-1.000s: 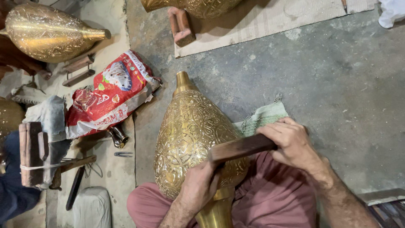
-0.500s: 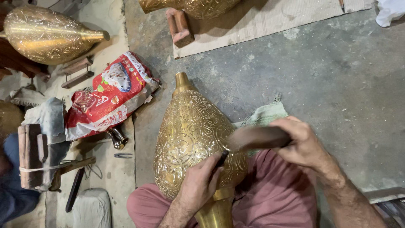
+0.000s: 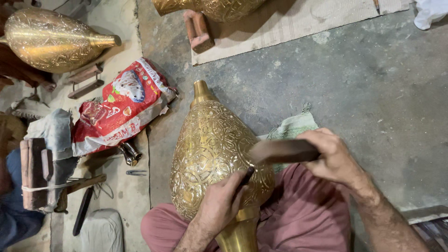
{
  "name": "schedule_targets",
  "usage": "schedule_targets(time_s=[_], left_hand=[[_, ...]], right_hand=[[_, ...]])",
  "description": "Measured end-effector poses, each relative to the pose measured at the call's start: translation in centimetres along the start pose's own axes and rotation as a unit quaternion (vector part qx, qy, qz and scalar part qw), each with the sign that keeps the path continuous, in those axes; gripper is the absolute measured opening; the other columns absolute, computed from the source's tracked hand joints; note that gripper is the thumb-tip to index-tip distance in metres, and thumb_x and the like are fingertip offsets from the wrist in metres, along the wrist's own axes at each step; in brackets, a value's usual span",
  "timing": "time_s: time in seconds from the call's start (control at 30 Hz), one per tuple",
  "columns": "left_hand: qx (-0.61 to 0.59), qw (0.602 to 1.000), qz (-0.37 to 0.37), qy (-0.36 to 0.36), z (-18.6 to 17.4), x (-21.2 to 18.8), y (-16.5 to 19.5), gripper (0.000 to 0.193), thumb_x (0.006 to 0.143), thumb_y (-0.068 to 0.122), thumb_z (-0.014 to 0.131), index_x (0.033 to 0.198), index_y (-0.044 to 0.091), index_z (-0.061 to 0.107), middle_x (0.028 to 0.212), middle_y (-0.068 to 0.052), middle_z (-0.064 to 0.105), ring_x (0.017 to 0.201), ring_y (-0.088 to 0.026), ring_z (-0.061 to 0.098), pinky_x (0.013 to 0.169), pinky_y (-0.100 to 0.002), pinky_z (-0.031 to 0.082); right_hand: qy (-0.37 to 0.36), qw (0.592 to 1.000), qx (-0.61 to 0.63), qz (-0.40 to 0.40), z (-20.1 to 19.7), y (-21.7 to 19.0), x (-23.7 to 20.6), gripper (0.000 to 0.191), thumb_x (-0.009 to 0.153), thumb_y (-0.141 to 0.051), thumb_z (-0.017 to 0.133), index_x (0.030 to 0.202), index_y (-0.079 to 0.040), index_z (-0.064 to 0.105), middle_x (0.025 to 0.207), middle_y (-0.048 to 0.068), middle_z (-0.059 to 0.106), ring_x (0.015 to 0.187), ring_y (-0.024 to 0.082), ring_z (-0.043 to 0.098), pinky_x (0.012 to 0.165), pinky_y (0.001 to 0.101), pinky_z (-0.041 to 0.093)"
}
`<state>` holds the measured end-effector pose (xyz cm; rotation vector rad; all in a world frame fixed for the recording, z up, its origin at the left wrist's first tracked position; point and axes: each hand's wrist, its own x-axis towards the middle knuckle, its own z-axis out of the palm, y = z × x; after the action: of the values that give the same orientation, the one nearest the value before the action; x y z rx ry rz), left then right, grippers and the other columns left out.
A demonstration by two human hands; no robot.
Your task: The person sits cross-legged on the floor holding a large engraved brass vessel on their lap. They hold a steel punch against the vessel's surface with one hand and repeatedly strike it with a wooden mallet held in the other hand, working the engraved pattern and rotating the vessel to reach different areas.
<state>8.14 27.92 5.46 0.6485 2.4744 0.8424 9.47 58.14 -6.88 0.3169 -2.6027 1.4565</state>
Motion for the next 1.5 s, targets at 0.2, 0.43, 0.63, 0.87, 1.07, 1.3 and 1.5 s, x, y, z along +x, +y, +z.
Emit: schedule_targets(time_s=[0.2,0.43,0.63,0.87,1.07,1.3,1.5], left_hand=[[0.027,0.998,0.049,0.02,0.5,-0.3,-1.0,0.033,0.096,0.013,0.067,0.127,0.007,0.058,0.092,-0.016,0.075,0.077,-0.033,0.076,0.066,-0.044,0.065],[0.038,0.997,-0.04,-0.054,1.4,0.2,-1.9,0.026,0.104,0.019,0.061,0.127,0.007,0.057,0.09,-0.014,0.076,0.07,-0.023,0.077,0.062,-0.035,0.067],[0.038,0.998,0.048,-0.01,0.9,-0.3,-1.5,0.031,0.099,0.013,0.063,0.128,0.005,0.056,0.093,-0.017,0.074,0.076,-0.028,0.077,0.067,-0.039,0.066],[0.05,0.997,0.033,-0.048,0.5,-0.1,-1.1,0.03,0.101,0.013,0.063,0.129,0.008,0.057,0.094,-0.016,0.074,0.08,-0.03,0.077,0.068,-0.04,0.066],[0.038,0.997,0.066,-0.018,0.3,-0.7,-0.9,0.037,0.096,0.009,0.066,0.131,0.006,0.056,0.095,-0.018,0.073,0.083,-0.037,0.075,0.07,-0.045,0.063],[0.062,0.994,0.04,-0.077,1.2,-0.8,-2.5,0.037,0.101,0.01,0.063,0.137,0.009,0.052,0.091,-0.013,0.072,0.08,-0.028,0.076,0.069,-0.04,0.066],[0.07,0.989,0.105,-0.077,0.9,-1.2,-2.5,0.072,0.076,0.019,0.081,0.138,0.006,0.048,0.098,-0.016,0.072,0.083,-0.031,0.074,0.073,-0.042,0.065]], right_hand=[[0.038,0.993,-0.089,-0.072,0.1,0.0,-0.2,0.026,0.084,-0.011,0.07,0.11,-0.01,0.068,0.083,0.001,0.072,0.073,0.016,0.068,0.069,0.0488,0.056],[-0.002,0.998,-0.039,-0.038,0.3,-0.1,-0.5,0.022,0.086,-0.012,0.074,0.108,-0.012,0.071,0.082,-0.001,0.074,0.067,0.01,0.068,0.063,0.0371,0.055],[0.027,0.998,-0.052,-0.025,0.9,-0.4,-1.1,0.03,0.081,-0.01,0.077,0.11,-0.011,0.07,0.087,0.001,0.076,0.085,0.016,0.074,0.085,0.0436,0.058],[0.03,1.0,-0.007,0.002,1.0,0.2,-2.0,0.048,0.071,-0.009,0.079,0.118,-0.007,0.072,0.104,0.008,0.078,0.094,0.028,0.071,0.087,0.0426,0.055],[0.034,0.955,0.243,0.166,1.3,-0.1,-2.6,0.026,0.086,-0.016,0.089,0.104,-0.011,0.07,0.094,0.003,0.073,0.092,0.022,0.072,0.088,0.0418,0.065],[0.068,0.989,0.132,-0.007,1.5,-0.1,-2.3,0.046,0.076,-0.015,0.083,0.119,-0.01,0.067,0.108,0.003,0.074,0.094,0.021,0.074,0.083,0.037,0.061],[0.092,0.993,0.071,-0.009,1.4,-0.1,-3.4,0.03,0.08,-0.013,0.082,0.109,-0.014,0.072,0.098,-0.001,0.075,0.09,0.018,0.072,0.093,0.0482,0.055]])
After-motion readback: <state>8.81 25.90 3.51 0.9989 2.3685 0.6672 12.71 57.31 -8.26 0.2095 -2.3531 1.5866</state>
